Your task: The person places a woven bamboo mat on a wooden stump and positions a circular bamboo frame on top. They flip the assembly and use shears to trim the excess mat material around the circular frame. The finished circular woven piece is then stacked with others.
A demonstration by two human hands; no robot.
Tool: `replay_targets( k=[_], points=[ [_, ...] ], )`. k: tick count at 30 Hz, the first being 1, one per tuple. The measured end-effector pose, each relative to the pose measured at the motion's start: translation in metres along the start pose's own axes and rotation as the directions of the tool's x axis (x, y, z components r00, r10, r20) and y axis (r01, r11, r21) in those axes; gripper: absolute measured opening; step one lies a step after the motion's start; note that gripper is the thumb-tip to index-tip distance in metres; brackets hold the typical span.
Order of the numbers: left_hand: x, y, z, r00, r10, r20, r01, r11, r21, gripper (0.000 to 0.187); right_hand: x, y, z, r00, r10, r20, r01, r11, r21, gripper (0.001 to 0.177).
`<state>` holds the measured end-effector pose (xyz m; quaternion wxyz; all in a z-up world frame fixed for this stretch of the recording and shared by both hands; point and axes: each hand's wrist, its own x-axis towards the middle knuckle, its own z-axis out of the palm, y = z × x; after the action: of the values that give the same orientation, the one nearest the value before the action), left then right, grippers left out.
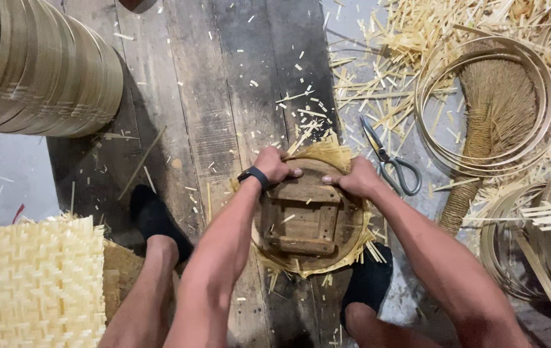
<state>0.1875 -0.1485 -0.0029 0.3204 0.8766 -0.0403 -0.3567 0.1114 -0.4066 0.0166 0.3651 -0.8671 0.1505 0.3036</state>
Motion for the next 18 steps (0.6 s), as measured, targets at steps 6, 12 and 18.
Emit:
replay_targets(
  k=[6, 12, 18],
  points=[
    [-0.012, 0.012, -0.002, 0.997, -0.014, -0.07, 0.017, 0.999, 0.039, 0.063, 0.0, -0.012, 0.009, 0.984, 0.163, -0.075, -0.172, 0.976, -0.135, 0.074],
    [-0.053, 0.024, 0.017, 0.899, 0.126, -0.42, -0.007, 0.962, 0.274, 0.071, -0.051, -0.016, 0.01, 0.818, -0.335, -0.468, 0.169, 0.917, -0.36, 0.065],
    [-0.173, 0.036, 0.124, 0.584, -0.163, -0.795, 0.15, 0.984, -0.092, 0.106, -0.082, -0.057, 0.018, 0.522, -0.839, -0.154, 0.655, 0.51, -0.558, 0.093]
  ],
)
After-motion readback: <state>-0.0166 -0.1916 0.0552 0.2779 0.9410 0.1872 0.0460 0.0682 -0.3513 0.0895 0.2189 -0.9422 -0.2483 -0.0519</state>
